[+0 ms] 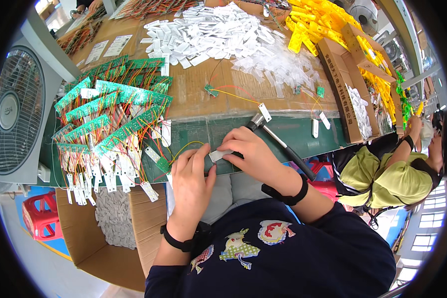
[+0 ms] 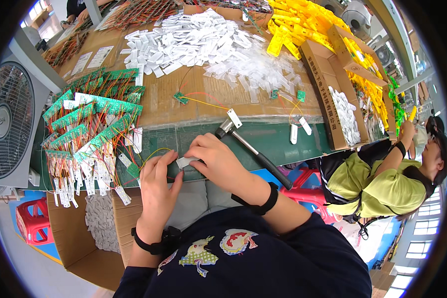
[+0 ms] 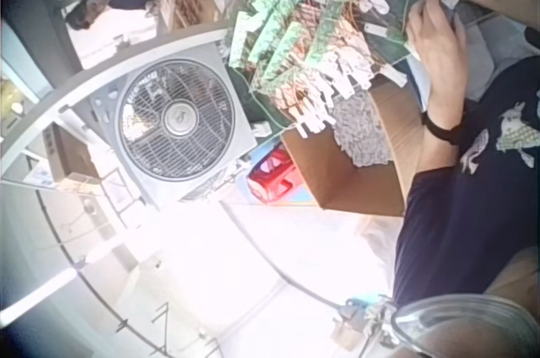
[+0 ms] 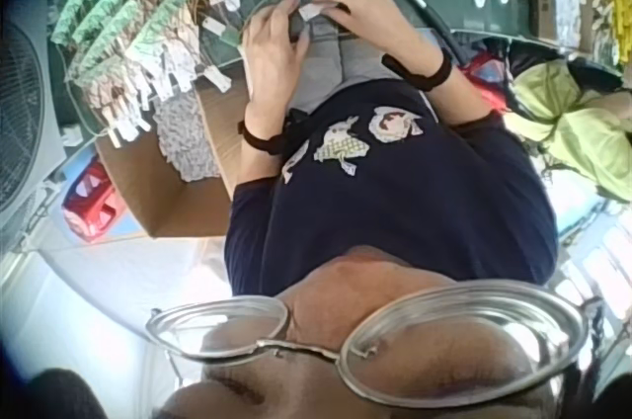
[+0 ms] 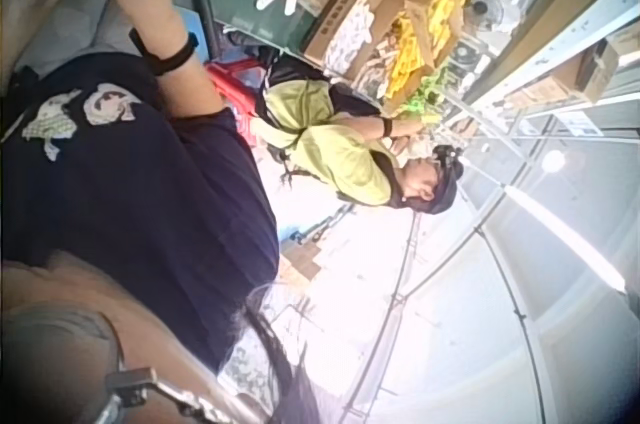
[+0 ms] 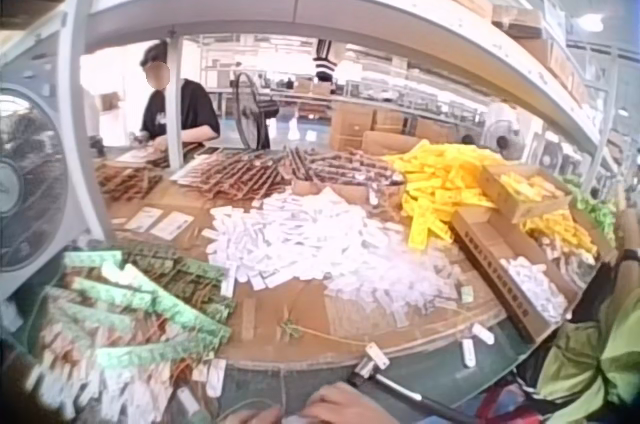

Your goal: Manually assembling LED components by fitting wires and plastic housings together.

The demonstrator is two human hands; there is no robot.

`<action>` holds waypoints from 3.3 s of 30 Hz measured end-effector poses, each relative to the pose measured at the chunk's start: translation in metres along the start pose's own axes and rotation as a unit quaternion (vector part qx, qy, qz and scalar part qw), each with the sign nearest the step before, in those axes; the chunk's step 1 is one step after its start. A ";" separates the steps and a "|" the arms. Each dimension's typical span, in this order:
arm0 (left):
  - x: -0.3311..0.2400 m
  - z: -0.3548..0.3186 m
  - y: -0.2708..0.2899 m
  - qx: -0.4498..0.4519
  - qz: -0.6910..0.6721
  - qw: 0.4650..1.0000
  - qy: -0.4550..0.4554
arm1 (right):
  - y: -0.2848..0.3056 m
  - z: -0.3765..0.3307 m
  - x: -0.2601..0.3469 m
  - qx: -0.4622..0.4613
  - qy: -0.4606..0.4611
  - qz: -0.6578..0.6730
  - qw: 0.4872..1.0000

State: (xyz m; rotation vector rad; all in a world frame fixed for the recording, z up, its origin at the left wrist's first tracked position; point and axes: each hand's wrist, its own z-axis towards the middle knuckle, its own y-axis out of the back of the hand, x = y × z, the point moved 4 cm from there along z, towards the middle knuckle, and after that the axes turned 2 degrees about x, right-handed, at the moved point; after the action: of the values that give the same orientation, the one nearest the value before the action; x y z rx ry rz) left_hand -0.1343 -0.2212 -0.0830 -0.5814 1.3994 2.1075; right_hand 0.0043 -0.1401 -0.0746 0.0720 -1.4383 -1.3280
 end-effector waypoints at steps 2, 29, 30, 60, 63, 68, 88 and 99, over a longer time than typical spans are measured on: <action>0.000 0.000 0.000 0.000 0.003 1.000 -0.004 | -0.001 0.002 -0.002 0.020 -0.007 0.004 1.000; -0.005 -0.004 -0.002 -0.011 0.070 0.997 -0.034 | 0.058 -0.061 -0.039 -0.040 -0.213 -0.198 0.956; -0.006 -0.003 -0.002 -0.016 0.073 0.996 -0.040 | 0.057 -0.062 -0.034 -0.039 -0.212 -0.197 0.956; 0.003 -0.009 -0.003 -0.039 -0.001 0.999 0.006 | 0.029 -0.066 0.056 -0.156 0.033 0.043 0.986; 0.003 -0.009 -0.002 -0.037 -0.009 0.999 0.012 | 0.027 -0.064 0.054 -0.158 0.025 0.034 0.987; 0.004 -0.007 -0.001 -0.026 -0.011 0.999 0.019 | 0.018 -0.066 0.048 -0.125 -0.014 0.035 0.991; 0.001 -0.006 -0.003 -0.029 0.011 1.000 0.006 | 0.015 -0.030 0.004 -0.127 -0.053 -0.265 0.954; -0.006 -0.021 0.044 -0.193 -0.029 0.981 -0.005 | 0.102 -0.040 0.024 -0.321 -0.030 -0.195 0.926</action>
State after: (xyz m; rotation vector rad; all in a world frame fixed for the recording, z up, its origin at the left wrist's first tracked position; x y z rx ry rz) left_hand -0.1571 -0.2554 -0.0559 -0.7492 0.9555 2.3456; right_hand 0.0837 -0.1449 0.0041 -0.1246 -0.9995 -2.0931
